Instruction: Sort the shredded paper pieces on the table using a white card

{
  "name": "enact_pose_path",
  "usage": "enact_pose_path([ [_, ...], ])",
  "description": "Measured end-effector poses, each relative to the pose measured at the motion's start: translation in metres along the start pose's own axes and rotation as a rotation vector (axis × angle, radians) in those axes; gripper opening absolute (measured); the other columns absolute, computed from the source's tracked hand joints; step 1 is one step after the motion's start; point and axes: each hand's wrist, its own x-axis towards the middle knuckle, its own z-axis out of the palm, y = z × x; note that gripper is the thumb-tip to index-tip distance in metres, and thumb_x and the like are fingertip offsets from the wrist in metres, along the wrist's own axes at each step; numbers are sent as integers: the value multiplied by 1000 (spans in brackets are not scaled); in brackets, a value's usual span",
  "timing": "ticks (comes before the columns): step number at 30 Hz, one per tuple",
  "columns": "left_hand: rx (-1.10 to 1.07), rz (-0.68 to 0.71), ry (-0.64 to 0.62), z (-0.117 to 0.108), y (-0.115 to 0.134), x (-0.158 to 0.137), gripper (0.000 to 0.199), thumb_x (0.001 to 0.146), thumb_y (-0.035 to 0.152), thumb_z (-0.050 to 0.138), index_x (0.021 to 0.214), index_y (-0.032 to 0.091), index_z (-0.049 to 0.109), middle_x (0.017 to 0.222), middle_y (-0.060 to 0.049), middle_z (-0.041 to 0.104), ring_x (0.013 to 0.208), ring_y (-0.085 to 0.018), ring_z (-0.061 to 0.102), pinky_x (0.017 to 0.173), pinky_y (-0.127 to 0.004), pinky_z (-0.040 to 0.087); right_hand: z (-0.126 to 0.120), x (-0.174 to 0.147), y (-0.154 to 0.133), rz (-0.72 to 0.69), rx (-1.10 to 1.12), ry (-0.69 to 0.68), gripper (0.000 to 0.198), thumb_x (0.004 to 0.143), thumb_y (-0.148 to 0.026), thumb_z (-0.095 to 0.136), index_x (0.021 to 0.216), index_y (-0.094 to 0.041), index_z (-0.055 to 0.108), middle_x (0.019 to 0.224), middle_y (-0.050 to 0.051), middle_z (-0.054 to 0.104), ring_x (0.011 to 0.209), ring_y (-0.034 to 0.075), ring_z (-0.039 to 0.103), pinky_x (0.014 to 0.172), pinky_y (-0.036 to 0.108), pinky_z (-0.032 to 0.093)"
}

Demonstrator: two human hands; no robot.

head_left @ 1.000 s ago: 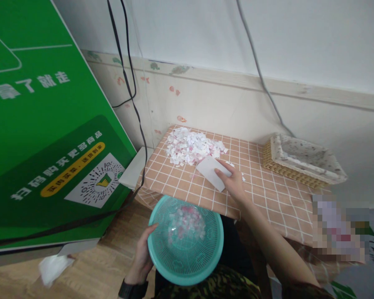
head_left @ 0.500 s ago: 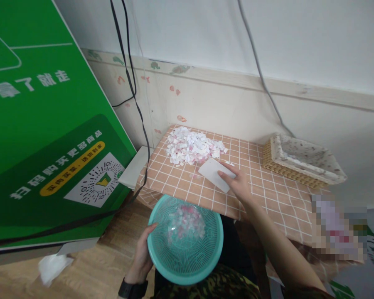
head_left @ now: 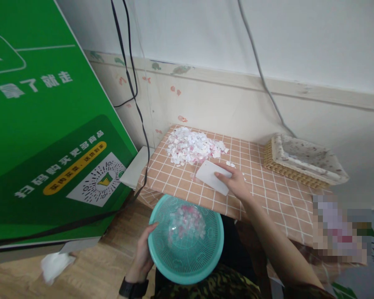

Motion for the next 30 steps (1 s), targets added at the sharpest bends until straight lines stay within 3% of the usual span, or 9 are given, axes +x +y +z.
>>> enact_pose_path([
  [6,13,-2,12,-1,-1,-1,13,68,20,67,74,10,72,70,-9,74,61,-21,66,65,-34,53,-1,-6,2,-25,38,-17,38,75,-42,62,110,-29,65,109,3,66,95,26,61,84,42,47],
  [13,-17,-12,-9,0,1,-1,14,69,22,67,75,10,72,72,-9,74,63,-22,67,68,-33,52,-1,-6,12,79,141,16,43,71,-44,65,111,-26,65,109,4,66,94,26,61,77,40,50],
  [19,-37,-11,-22,1,2,-1,13,69,21,67,74,11,72,71,-8,74,63,-21,67,67,-32,52,0,-6,4,36,90,-96,40,73,-42,65,110,-27,65,112,4,65,97,25,60,80,40,48],
  [24,-29,2,-15,0,2,2,14,69,23,67,74,11,72,71,-7,74,62,-21,66,66,-32,52,6,-3,2,46,137,-62,42,73,-44,63,112,-26,64,111,5,65,94,25,61,78,41,49],
  [30,-38,13,-21,5,9,4,12,67,22,67,71,11,71,66,-7,72,57,-20,65,61,-31,52,12,1,-5,-57,97,-159,37,74,-41,64,110,-31,65,114,2,64,99,25,60,84,43,48],
])
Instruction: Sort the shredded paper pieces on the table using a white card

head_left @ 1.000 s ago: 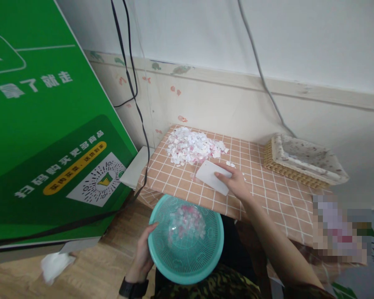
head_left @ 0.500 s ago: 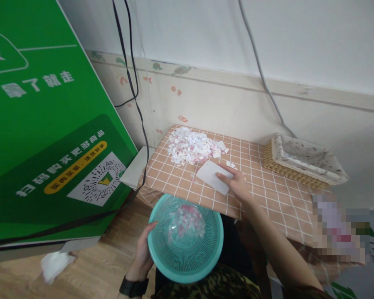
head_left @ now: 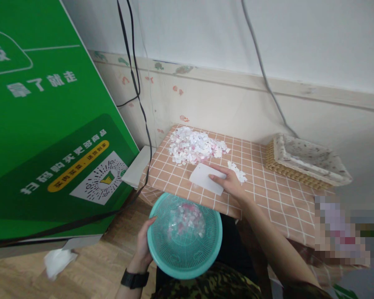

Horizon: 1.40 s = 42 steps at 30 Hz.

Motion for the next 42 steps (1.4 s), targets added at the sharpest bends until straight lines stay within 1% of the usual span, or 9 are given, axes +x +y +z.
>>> enact_pose_path([
  [5,11,-17,0,0,3,3,14,68,23,66,73,11,71,67,-7,73,58,-21,65,62,-32,52,9,-13,-12,-15,-5,-126,35,77,-39,62,110,-32,64,114,1,64,98,24,61,83,41,49],
  [12,14,-14,28,-1,2,2,13,68,21,66,73,10,71,67,-8,73,59,-21,66,63,-33,52,23,-40,-21,105,104,-353,39,78,-41,60,115,-29,62,111,2,65,89,22,63,73,38,53],
  [14,11,-22,12,-1,2,2,13,69,21,66,73,10,71,68,-8,73,59,-21,66,63,-33,52,17,-36,-18,131,116,-278,39,76,-41,62,113,-29,63,111,2,66,88,22,63,72,37,53],
  [20,2,-25,-2,-4,2,3,14,71,22,65,76,10,71,70,-8,73,61,-20,66,65,-32,52,-21,-4,9,102,100,295,49,71,-43,66,116,-25,61,114,6,64,93,25,61,75,38,50],
  [23,9,-55,8,-6,1,5,14,71,21,65,76,9,71,69,-9,73,61,-22,67,65,-34,53,-34,7,23,97,17,429,51,71,-43,64,117,-22,60,114,8,64,94,27,61,75,40,49],
  [28,6,-63,9,-6,1,6,14,71,20,65,76,10,71,69,-9,73,61,-23,67,65,-37,54,-29,19,36,89,-14,417,54,72,-44,62,120,-20,59,115,10,63,100,28,59,80,43,48],
  [33,6,-54,-6,-7,0,6,15,71,21,65,77,9,71,70,-10,74,62,-23,67,65,-36,54,-21,26,32,38,-16,301,47,72,-43,63,115,-24,62,120,7,60,103,27,58,84,42,47],
  [36,-2,-41,-17,-8,0,6,15,71,21,65,77,9,71,71,-9,74,62,-22,67,66,-35,54,-23,26,30,65,16,227,46,71,-42,64,114,-25,63,119,7,61,98,27,60,79,41,49],
  [42,6,-46,3,-8,0,8,15,71,22,65,75,9,71,69,-9,73,61,-22,66,65,-35,54,-21,32,37,94,42,343,53,70,-42,65,118,-23,59,120,8,60,100,28,59,78,42,49],
])
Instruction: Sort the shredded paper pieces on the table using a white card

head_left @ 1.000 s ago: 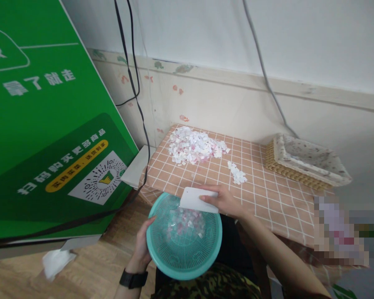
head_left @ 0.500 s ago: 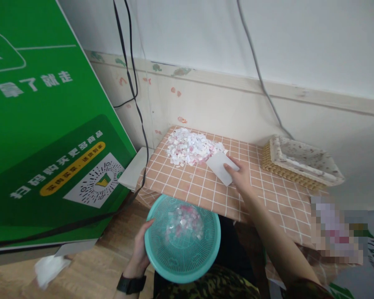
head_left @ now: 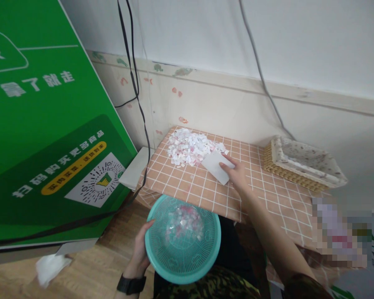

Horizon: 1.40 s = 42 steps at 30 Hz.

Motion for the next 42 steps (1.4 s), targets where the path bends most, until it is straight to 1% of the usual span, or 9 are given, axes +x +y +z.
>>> enact_pose_path([
  [3,5,5,8,1,1,-1,14,70,21,65,75,10,71,70,-9,74,61,-22,67,65,-35,54,6,1,0,9,28,-49,50,69,-42,66,115,-23,61,121,8,59,97,27,60,76,40,50],
  [9,0,3,-8,3,2,-3,15,71,21,65,76,9,72,71,-9,74,60,-22,66,66,-35,54,8,1,-1,67,98,-188,50,67,-43,68,113,-23,63,109,7,65,86,25,63,67,35,50],
  [13,-4,25,2,4,3,-4,13,71,20,65,75,10,72,69,-8,73,60,-21,67,64,-33,54,8,1,1,71,102,-183,51,66,-43,69,113,-25,63,111,7,64,83,24,63,65,36,50],
  [18,0,27,18,5,4,-4,11,70,19,65,73,10,72,67,-8,73,59,-21,66,62,-32,54,15,3,-3,-12,83,-189,49,69,-43,67,115,-27,62,117,6,61,95,25,60,73,36,49],
  [24,2,25,-3,1,3,-2,12,70,21,65,73,11,71,68,-7,73,59,-21,65,62,-33,53,11,4,-12,25,59,-305,48,68,-40,69,113,-25,63,108,6,65,81,22,62,64,33,49],
  [32,3,31,3,1,2,-4,11,70,21,66,73,11,71,67,-7,73,58,-20,65,61,-32,52,9,8,-12,-34,35,-190,45,69,-39,67,111,-24,64,112,6,64,92,24,60,73,36,49],
  [34,7,33,9,1,2,-3,11,70,20,66,73,11,71,67,-7,73,58,-21,65,62,-33,53,13,5,-12,1,51,-203,48,68,-40,67,112,-23,64,111,6,64,89,23,61,69,35,49],
  [38,6,38,-9,1,2,-2,14,70,22,66,77,10,71,70,-8,73,61,-21,66,65,-33,53,16,-1,-11,131,107,-354,54,66,-42,69,116,-22,61,99,6,68,73,20,62,59,31,49],
  [42,-6,67,8,2,3,-2,11,68,20,67,73,11,71,68,-6,73,59,-19,65,62,-31,53,17,-2,-11,134,138,-341,54,67,-43,69,116,-23,61,98,6,69,71,19,62,58,31,49],
])
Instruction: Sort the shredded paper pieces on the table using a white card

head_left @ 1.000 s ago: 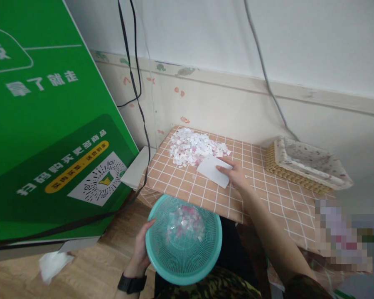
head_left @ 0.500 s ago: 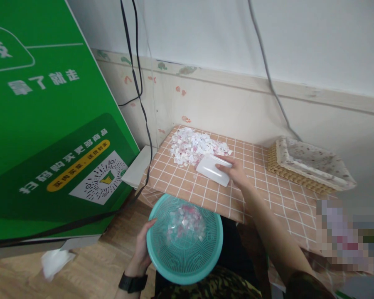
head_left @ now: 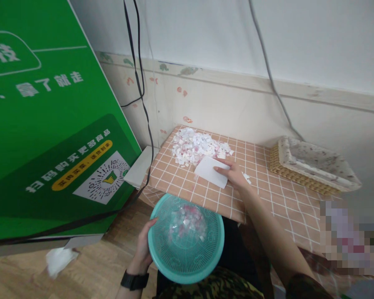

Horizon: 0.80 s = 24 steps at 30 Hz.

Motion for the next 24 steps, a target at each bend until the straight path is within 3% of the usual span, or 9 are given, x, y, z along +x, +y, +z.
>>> enact_pose_path([
  [5,-9,-13,-8,2,3,-1,11,68,21,67,72,11,70,66,-6,72,59,-20,65,63,-32,53,7,-7,-3,-79,-82,-35,46,68,-42,68,111,-25,65,110,4,65,88,23,62,68,33,50],
  [11,25,-43,-18,3,5,-3,17,70,24,65,78,10,70,70,-8,73,62,-23,66,67,-37,53,19,-27,-5,-21,-95,-96,46,68,-42,68,112,-26,64,98,4,69,73,20,62,58,31,50],
  [16,34,-31,-21,0,5,-4,15,70,21,65,78,10,70,70,-9,73,62,-22,67,69,-36,53,25,-38,-8,-32,-121,-117,43,71,-42,66,111,-27,65,102,4,68,77,20,62,58,30,49],
  [24,52,-102,-163,-4,4,-8,22,71,17,62,89,6,70,85,-15,74,76,-28,68,78,-41,50,32,-53,-3,-35,-137,-107,43,73,-41,65,113,-26,63,105,5,67,77,20,63,59,31,50],
])
